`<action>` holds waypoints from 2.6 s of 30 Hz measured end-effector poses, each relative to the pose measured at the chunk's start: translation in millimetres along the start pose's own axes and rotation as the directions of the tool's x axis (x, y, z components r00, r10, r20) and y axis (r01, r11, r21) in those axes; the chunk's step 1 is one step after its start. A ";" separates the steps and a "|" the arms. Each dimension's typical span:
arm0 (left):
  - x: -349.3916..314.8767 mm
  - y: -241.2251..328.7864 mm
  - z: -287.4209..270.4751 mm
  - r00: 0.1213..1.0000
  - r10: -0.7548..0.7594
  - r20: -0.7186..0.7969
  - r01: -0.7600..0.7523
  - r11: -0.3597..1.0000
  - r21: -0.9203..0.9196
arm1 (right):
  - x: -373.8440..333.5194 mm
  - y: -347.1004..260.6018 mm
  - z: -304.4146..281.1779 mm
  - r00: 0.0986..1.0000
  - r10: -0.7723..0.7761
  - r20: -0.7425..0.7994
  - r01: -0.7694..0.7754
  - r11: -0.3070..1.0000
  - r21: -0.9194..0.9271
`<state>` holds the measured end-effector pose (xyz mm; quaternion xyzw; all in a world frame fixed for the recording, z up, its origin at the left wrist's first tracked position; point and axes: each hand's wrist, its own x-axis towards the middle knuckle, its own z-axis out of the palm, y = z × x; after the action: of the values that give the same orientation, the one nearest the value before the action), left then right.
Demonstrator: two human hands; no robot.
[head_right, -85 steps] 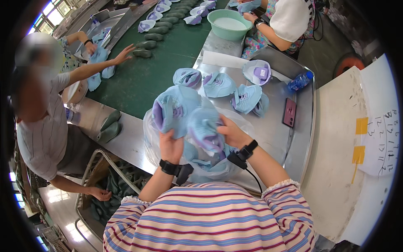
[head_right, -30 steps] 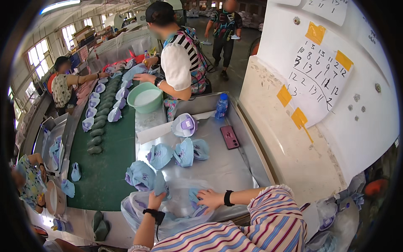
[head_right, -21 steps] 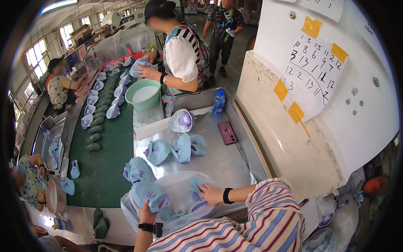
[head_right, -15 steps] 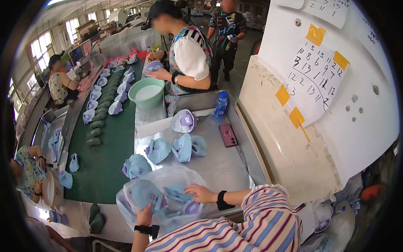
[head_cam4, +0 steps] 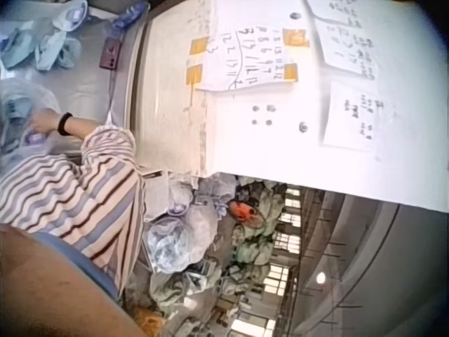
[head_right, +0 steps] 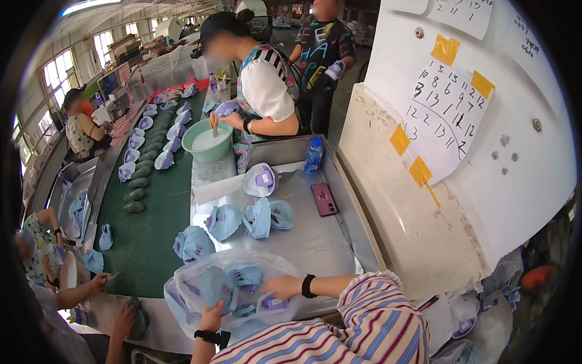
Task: The person repeatedly picks up light blue slippers from a plastic bag, briefly inspects them, and places them onto a green conveyor belt. The slippers are handled one at a time and passed along the line to other workers.
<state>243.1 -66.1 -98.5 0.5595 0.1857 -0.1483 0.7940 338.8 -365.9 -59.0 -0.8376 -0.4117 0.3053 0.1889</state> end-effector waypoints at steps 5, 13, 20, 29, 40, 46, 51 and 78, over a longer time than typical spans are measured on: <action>-6.7 21.5 11.9 0.999 -0.004 0.038 0.005 0.999 -0.036 | 6.8 67.6 -79.6 0.647 0.194 -0.737 0.281 0.839 0.467; -9.2 20.3 6.4 0.999 -0.030 -0.038 0.030 0.999 -0.025 | -40.2 133.7 -220.4 0.205 0.850 -0.485 0.671 0.238 0.702; -11.1 20.6 7.7 1.000 -0.023 -0.015 0.024 0.998 0.052 | -30.8 157.3 -206.7 0.173 0.814 -0.554 0.716 0.283 0.639; -10.6 14.4 -2.4 0.999 -0.008 -0.040 0.009 1.000 0.016 | -42.5 134.7 -110.9 0.090 0.754 -0.651 0.355 0.587 0.728; -15.2 8.6 -14.1 0.988 0.133 -0.078 -0.127 0.989 0.079 | -95.4 107.9 24.1 0.087 0.936 -0.342 -0.731 0.293 0.617; -10.6 33.4 -1.6 0.966 0.226 -0.124 -0.242 0.959 -0.143 | -42.4 6.1 -52.6 0.869 0.402 -0.289 -0.096 0.710 0.698; 1.9 43.3 -9.5 0.932 0.327 -0.154 -0.341 0.937 -0.075 | 47.8 -14.6 -15.6 0.955 -0.012 -0.296 0.021 0.999 0.028; -7.4 34.8 1.9 0.984 0.165 -0.066 -0.174 0.817 -0.550 | 135.6 -1.5 3.8 0.961 -0.064 -0.270 -0.059 0.903 -0.426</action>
<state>252.2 -56.2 -65.5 0.3211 0.1762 -0.0128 0.9304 399.7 -255.6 -109.2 -0.8924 -0.4394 0.0863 0.0556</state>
